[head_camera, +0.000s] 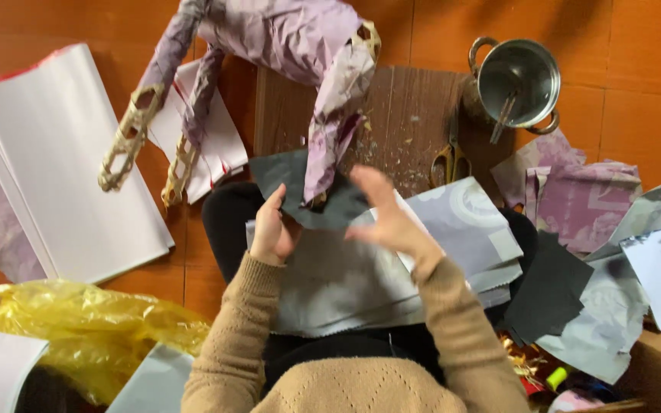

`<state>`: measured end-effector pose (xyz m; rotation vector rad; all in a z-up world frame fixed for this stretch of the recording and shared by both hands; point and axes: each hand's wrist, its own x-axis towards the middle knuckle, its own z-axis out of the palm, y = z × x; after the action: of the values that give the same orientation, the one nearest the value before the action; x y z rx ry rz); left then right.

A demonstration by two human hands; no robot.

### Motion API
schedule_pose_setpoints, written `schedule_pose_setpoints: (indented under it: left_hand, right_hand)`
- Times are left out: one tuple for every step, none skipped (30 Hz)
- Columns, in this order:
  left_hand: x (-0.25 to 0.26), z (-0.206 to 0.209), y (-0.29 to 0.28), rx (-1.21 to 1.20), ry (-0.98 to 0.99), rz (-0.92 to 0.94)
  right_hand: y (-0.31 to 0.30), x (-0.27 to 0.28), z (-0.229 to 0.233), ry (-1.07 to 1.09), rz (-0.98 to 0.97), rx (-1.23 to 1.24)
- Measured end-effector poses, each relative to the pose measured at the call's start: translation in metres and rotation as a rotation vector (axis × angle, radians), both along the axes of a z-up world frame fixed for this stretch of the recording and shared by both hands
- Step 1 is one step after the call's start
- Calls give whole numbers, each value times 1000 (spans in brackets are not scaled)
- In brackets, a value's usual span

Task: Decorating giraffe-shaped models by cutting paper and wrapping it around the legs

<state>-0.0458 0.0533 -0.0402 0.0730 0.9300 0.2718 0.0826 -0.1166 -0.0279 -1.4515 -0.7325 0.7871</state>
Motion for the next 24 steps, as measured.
schedule_pose_setpoints:
  left_hand:
    - [0, -6, 0, 4, 4, 13]
    - [1, -13, 2, 9, -3, 13]
    - [-1, -21, 3, -2, -47, 22]
    - [-2, -29, 3, -13, -91, 31]
    - [0, -14, 3, -8, -96, 33]
    - [1, 1, 3, -44, -119, 58]
    - [1, 17, 3, -79, -139, 83]
    - [-5, -2, -1, -75, -142, 84]
    - [-11, -20, -5, 153, -143, -15]
    - [-18, -39, -10, 381, -143, -114]
    - [-16, -29, -9, 380, -142, -114]
    - [-14, -19, -9, 542, -48, -220]
    - [-10, -9, -8, 704, 45, -328]
    - [-6, -11, -7, 704, 44, -328]
    - [-3, -14, -8, 745, 76, -341]
    - [0, -18, -10, 785, 108, -354]
    - [3, -17, -11, 784, 108, -356]
    - [7, -16, -13, 775, 128, -348]
    - [10, -16, -14, 766, 148, -341]
    - [13, -8, -15, 764, 149, -345]
    - [15, 1, -15, 763, 153, -349]
    - [18, 9, -16, 762, 156, -353]
    - [19, 3, -14, 762, 156, -355]
    - [19, -4, -12, 769, 161, -353]
  right_hand:
    - [-3, -13, 6, 35, 89, 249]
    - [4, -21, 8, 28, 90, 254]
    - [9, -30, 10, -407, 56, 70]
    - [14, -39, 12, -838, 18, -123]
    - [23, -34, 9, -843, 17, -117]
    - [31, -28, 7, -754, -93, -83]
    - [40, -25, 5, -660, -201, -49]
    - [46, -21, 7, -662, -201, -44]
    - [52, -18, 8, -612, -257, -87]
    - [57, -15, 9, -561, -312, -130]
    - [57, -14, 9, -560, -311, -131]
    - [58, -14, 8, -593, -328, -152]
    - [58, -12, 7, -628, -347, -172]
    - [59, -13, 11, -629, -348, -172]
    - [58, -15, 15, -599, -386, -201]
    - [57, -17, 18, -569, -424, -231]
    - [58, -15, 17, -567, -426, -233]
    - [59, -13, 17, -473, -443, -269]
    - [59, -11, 16, -377, -459, -305]
    - [61, -8, 10, -374, -460, -307]
    - [64, -5, 5, -300, -482, -351]
    - [67, -2, 0, -225, -503, -394]
    - [69, 2, -3, -224, -504, -395]
    - [71, 5, -6, -181, -501, -416]
